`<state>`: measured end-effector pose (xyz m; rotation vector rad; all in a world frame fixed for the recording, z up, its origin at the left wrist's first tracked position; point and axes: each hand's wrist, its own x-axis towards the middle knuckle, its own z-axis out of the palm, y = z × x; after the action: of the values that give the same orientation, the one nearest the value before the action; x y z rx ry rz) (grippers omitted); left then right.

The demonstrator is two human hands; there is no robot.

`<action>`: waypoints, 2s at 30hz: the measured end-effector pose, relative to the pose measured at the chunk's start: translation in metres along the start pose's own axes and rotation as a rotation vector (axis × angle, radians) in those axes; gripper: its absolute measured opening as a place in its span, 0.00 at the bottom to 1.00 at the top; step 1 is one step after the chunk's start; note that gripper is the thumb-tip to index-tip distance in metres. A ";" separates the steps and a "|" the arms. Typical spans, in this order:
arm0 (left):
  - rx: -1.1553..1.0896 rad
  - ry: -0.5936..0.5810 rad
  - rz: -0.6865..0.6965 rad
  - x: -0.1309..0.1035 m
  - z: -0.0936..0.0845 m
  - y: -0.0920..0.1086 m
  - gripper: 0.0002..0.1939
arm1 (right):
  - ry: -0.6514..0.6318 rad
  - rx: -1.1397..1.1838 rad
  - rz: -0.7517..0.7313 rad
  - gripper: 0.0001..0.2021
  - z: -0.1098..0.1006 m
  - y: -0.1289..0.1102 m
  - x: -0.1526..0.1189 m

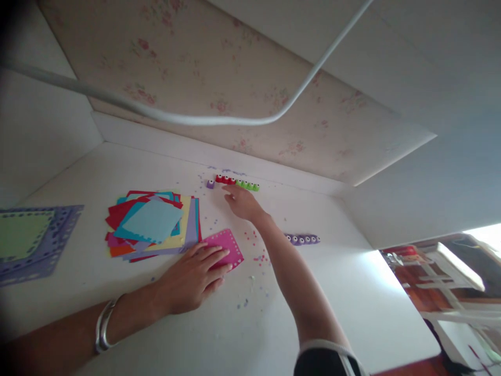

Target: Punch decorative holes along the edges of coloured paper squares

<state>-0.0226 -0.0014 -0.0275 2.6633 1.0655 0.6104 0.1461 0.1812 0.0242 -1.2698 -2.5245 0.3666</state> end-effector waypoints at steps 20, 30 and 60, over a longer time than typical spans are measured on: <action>0.217 0.067 0.146 0.000 -0.003 -0.003 0.10 | 0.061 0.327 0.148 0.11 0.009 -0.003 -0.035; 0.023 0.182 0.058 0.002 0.003 -0.006 0.16 | 0.284 0.970 0.633 0.18 -0.001 -0.014 -0.189; 0.193 0.094 -0.641 0.130 0.001 -0.038 0.28 | 0.343 0.986 0.652 0.19 0.026 -0.018 -0.187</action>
<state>0.0398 0.1161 -0.0024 2.2340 1.9641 0.5138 0.2295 0.0165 -0.0203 -1.4532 -1.2467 1.2075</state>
